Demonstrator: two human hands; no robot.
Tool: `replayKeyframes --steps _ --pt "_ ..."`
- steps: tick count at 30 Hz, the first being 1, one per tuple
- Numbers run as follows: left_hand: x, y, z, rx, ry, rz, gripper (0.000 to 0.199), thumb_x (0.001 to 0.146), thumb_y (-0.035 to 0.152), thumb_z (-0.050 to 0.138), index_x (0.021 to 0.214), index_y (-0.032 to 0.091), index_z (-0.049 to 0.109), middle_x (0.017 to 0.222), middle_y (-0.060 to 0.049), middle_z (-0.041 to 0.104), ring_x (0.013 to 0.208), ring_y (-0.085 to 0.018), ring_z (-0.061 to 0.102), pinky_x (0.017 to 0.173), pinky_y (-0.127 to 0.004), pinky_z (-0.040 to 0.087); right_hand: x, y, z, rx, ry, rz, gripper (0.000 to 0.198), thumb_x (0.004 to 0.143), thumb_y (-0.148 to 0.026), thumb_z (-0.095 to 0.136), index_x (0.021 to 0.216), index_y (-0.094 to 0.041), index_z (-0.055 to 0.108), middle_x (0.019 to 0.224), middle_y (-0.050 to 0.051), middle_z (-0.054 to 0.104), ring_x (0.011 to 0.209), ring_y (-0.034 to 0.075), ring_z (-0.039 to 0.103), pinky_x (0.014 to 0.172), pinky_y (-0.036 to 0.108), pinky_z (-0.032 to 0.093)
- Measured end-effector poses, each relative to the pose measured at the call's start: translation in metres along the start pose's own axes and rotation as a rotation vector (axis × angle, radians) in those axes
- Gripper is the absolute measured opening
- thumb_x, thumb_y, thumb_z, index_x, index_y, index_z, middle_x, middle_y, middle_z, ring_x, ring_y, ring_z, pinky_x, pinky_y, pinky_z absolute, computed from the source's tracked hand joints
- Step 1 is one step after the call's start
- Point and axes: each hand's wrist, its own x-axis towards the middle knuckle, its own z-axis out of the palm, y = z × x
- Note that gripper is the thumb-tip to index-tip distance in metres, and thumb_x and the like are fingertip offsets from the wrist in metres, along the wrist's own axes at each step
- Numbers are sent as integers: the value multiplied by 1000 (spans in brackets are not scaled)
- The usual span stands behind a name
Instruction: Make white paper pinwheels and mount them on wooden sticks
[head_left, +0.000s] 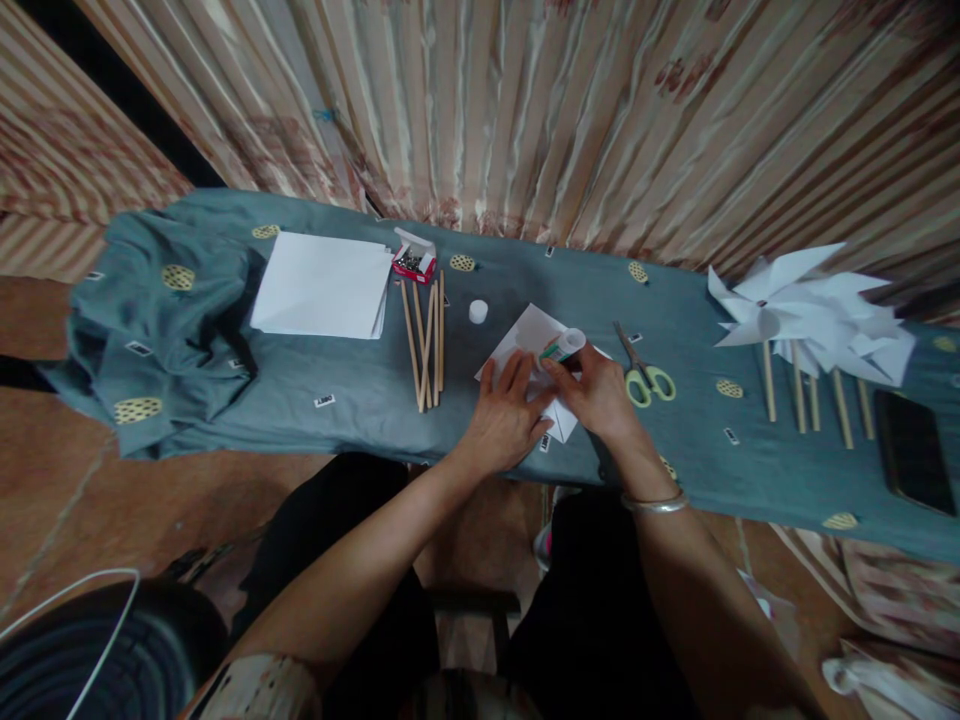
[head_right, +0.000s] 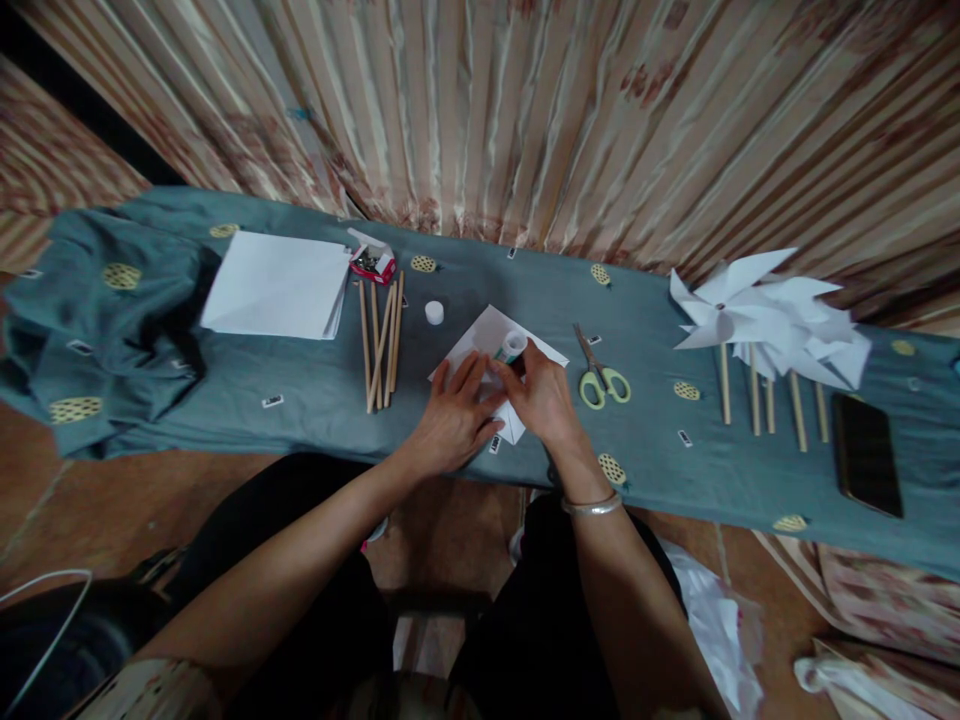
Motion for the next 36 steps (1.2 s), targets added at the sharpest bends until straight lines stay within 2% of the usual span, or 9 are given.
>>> replayKeyframes --steps 7,19,28,36 --pt "1 1 -1 -9 3 -9 45 88 35 61 132 23 58 155 -19 34 146 -39 25 113 -65 21 -1 2 1 -29 22 4 31 88 -47 55 96 -17 63 82 11 74 75 27 70 69 37 51" --pt "0 0 1 8 8 -1 46 89 39 58 133 24 56 155 -18 35 146 -40 24 113 -66 21 -2 0 0 -35 20 13 34 89 -49 53 97 -17 63 82 12 74 74 27 70 68 37 51" --pt "0 0 2 22 18 -4 47 89 39 59 134 25 55 155 -20 34 146 -40 25 113 -65 21 -2 0 0 -58 34 9 50 90 -60 45 98 -14 64 80 13 74 70 27 69 65 37 51" --pt "0 -1 4 22 24 5 47 90 40 57 134 26 55 154 -19 34 145 -41 25 112 -66 21 -3 3 -1 -66 41 -13 50 91 -59 45 100 -14 64 82 14 74 73 28 70 67 38 52"
